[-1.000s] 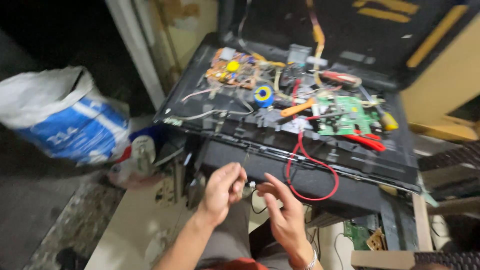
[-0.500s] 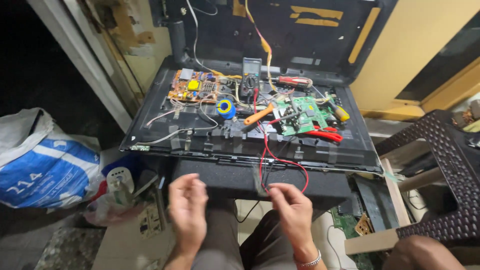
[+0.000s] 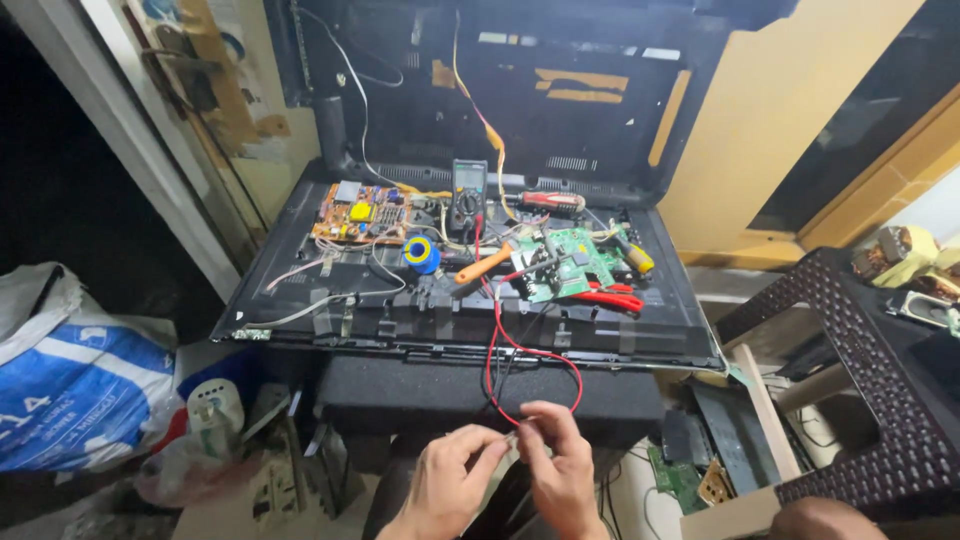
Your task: The person repairs the mainboard of an opened television placed on a bench. They handle a green circuit board, use a multimeter with red probes to test points, then pick up a soldering iron and solder components on the board while holding the board steady with the other hand.
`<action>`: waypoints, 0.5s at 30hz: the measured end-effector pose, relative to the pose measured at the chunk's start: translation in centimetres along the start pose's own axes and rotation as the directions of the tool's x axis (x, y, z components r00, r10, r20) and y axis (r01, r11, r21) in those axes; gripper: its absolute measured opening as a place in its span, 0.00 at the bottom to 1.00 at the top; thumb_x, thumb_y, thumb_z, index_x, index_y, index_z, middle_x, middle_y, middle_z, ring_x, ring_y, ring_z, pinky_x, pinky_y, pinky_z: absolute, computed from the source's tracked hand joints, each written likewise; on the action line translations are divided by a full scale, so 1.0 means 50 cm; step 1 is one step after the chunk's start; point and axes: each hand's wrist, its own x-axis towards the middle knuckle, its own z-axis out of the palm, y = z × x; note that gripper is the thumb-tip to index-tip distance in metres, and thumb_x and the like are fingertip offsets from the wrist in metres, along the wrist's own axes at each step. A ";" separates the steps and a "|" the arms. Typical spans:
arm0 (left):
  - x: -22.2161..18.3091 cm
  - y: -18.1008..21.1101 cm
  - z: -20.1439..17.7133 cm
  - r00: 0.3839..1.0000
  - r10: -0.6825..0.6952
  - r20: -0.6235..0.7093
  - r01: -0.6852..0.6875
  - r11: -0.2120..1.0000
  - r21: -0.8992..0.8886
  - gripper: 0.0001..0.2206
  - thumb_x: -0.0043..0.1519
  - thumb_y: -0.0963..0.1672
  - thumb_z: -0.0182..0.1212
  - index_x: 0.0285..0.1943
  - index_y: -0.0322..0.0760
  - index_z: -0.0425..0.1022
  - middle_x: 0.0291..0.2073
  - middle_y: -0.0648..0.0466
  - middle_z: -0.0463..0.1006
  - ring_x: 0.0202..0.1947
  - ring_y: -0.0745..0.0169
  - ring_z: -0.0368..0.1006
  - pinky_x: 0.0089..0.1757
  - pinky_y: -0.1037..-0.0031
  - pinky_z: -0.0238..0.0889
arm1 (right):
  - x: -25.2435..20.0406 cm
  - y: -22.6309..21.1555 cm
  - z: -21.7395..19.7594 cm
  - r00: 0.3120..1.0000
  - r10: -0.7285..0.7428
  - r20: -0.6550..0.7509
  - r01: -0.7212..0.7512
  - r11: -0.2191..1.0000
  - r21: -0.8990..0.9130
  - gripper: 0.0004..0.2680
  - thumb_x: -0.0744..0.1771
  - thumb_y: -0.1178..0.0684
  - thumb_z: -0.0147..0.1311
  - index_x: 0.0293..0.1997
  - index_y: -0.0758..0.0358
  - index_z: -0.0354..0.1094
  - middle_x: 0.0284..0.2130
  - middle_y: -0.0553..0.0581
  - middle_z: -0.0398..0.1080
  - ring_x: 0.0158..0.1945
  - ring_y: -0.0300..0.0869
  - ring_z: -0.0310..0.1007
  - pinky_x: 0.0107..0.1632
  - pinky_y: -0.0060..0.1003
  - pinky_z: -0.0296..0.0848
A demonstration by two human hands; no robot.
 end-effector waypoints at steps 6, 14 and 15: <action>-0.023 -0.021 -0.006 0.999 0.019 0.042 -0.023 0.996 0.085 0.07 0.62 0.42 0.58 0.37 0.32 0.79 0.31 0.48 0.82 0.34 0.50 0.81 0.36 0.70 0.71 | 0.034 0.014 -0.062 0.959 0.025 -0.282 -0.011 0.999 0.051 0.05 0.67 0.61 0.54 0.47 0.65 0.68 0.28 0.51 0.71 0.29 0.33 0.69 0.33 0.27 0.70; 0.006 -0.026 -0.062 0.913 -0.074 -0.401 0.110 0.992 0.067 0.06 0.60 0.42 0.65 0.38 0.31 0.82 0.26 0.54 0.83 0.26 0.66 0.76 0.31 0.75 0.68 | 0.074 0.014 -0.076 0.972 0.235 -0.027 -0.232 0.969 0.083 0.06 0.68 0.59 0.55 0.47 0.68 0.73 0.27 0.53 0.75 0.30 0.34 0.73 0.36 0.29 0.74; 0.010 -0.041 -0.068 0.910 -0.079 -0.408 0.117 0.991 0.068 0.06 0.60 0.42 0.65 0.38 0.31 0.82 0.26 0.54 0.83 0.26 0.66 0.76 0.31 0.75 0.68 | 0.068 0.013 -0.069 0.971 0.238 -0.017 -0.236 0.968 0.082 0.06 0.68 0.59 0.55 0.47 0.68 0.73 0.27 0.53 0.75 0.30 0.34 0.73 0.36 0.29 0.74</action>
